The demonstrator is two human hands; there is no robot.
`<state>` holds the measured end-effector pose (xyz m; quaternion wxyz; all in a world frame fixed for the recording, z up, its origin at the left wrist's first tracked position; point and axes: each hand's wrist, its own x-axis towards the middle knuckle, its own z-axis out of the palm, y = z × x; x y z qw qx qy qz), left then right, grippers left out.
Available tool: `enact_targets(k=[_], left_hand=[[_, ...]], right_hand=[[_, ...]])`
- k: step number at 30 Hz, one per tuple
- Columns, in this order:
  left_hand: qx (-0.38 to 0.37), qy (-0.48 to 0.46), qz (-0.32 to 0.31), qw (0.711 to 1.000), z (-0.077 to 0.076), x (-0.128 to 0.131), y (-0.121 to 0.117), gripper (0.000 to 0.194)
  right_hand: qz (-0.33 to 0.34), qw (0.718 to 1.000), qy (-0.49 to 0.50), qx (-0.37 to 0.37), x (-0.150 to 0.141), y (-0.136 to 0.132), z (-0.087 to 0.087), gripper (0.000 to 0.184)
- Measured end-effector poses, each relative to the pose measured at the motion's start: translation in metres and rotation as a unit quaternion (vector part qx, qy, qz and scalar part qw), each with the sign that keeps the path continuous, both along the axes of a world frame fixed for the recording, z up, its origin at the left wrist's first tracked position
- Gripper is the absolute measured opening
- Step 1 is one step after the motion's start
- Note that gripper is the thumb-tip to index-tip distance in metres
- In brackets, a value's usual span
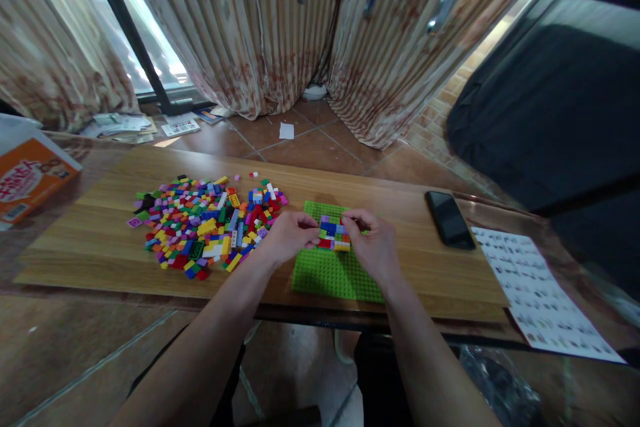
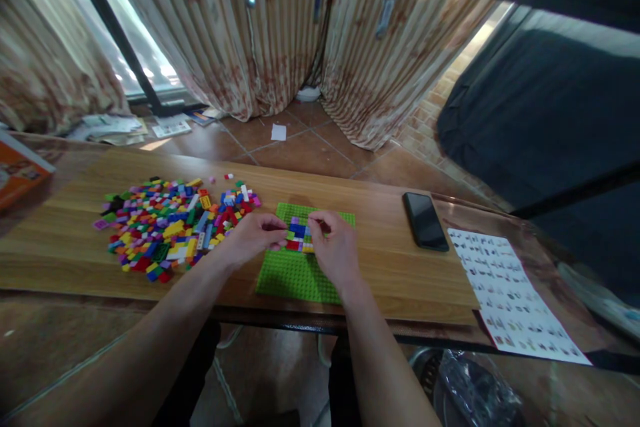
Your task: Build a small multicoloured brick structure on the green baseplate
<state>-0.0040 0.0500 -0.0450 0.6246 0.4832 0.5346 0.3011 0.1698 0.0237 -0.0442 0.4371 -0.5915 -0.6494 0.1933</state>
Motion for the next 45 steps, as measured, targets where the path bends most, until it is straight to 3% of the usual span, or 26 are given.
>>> enact_targets(k=[11,23,31,37,45], left_hand=[[0.012,-0.009,-0.005,1.0,-0.003,0.004,0.001,0.005],[0.069,0.044,-0.033,0.996,-0.011,0.004,0.002,0.01],[0.096,0.048,-0.044,0.993,-0.015,0.005,0.004,0.006],[0.112,0.07,-0.04,0.99,-0.019,0.005,0.005,0.005],[0.14,0.096,-0.041,0.985,-0.018,0.006,0.005,0.005]], right_hand=[[0.012,1.0,-0.008,-0.009,-0.002,-0.001,0.0,0.02],[0.038,0.998,-0.038,-0.016,-0.001,0.001,-0.007,0.018],[0.111,0.988,-0.094,-0.042,0.0,-0.002,-0.003,0.016],[0.093,0.983,-0.155,-0.043,-0.003,-0.003,-0.002,0.014],[0.094,0.986,-0.136,-0.032,0.0,-0.002,-0.004,0.011]])
